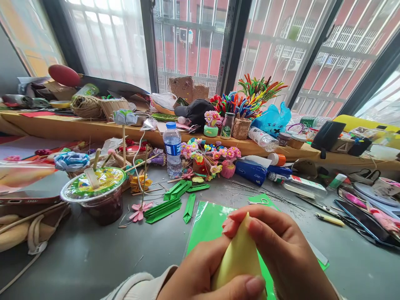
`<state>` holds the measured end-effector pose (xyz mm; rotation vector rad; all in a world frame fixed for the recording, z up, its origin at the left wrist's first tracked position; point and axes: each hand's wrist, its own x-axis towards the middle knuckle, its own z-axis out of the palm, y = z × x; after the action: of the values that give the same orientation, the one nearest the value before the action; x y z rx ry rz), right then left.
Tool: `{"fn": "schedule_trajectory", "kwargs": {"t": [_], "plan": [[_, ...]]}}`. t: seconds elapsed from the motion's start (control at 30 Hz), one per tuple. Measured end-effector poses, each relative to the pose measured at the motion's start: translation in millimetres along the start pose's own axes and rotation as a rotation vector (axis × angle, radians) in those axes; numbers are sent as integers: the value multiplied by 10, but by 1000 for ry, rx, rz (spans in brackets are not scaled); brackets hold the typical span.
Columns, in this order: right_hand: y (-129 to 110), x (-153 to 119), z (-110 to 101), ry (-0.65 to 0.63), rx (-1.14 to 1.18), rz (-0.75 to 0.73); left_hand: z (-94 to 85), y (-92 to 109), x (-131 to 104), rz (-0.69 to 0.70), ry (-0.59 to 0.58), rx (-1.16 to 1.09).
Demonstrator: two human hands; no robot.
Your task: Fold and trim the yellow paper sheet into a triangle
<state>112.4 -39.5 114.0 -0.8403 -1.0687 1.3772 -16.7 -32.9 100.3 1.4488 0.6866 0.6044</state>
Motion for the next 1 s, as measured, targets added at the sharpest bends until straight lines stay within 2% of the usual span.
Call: {"fn": "schedule_trajectory", "kwargs": {"t": [0.17, 0.37, 0.63, 0.73, 1.0], "plan": [[41, 70, -33, -38, 58, 32, -31, 5, 54, 19, -63, -75], [112, 178, -109, -43, 84, 52, 12, -53, 98, -97, -95, -307], [162, 210, -109, -38, 137, 65, 10, -65, 110, -87, -82, -321], [157, 218, -140, -19, 123, 42, 15, -67, 97, -88, -94, -349], [124, 225, -249, -106, -31, -83, 8, -57, 86, -84, -140, -422]]}}
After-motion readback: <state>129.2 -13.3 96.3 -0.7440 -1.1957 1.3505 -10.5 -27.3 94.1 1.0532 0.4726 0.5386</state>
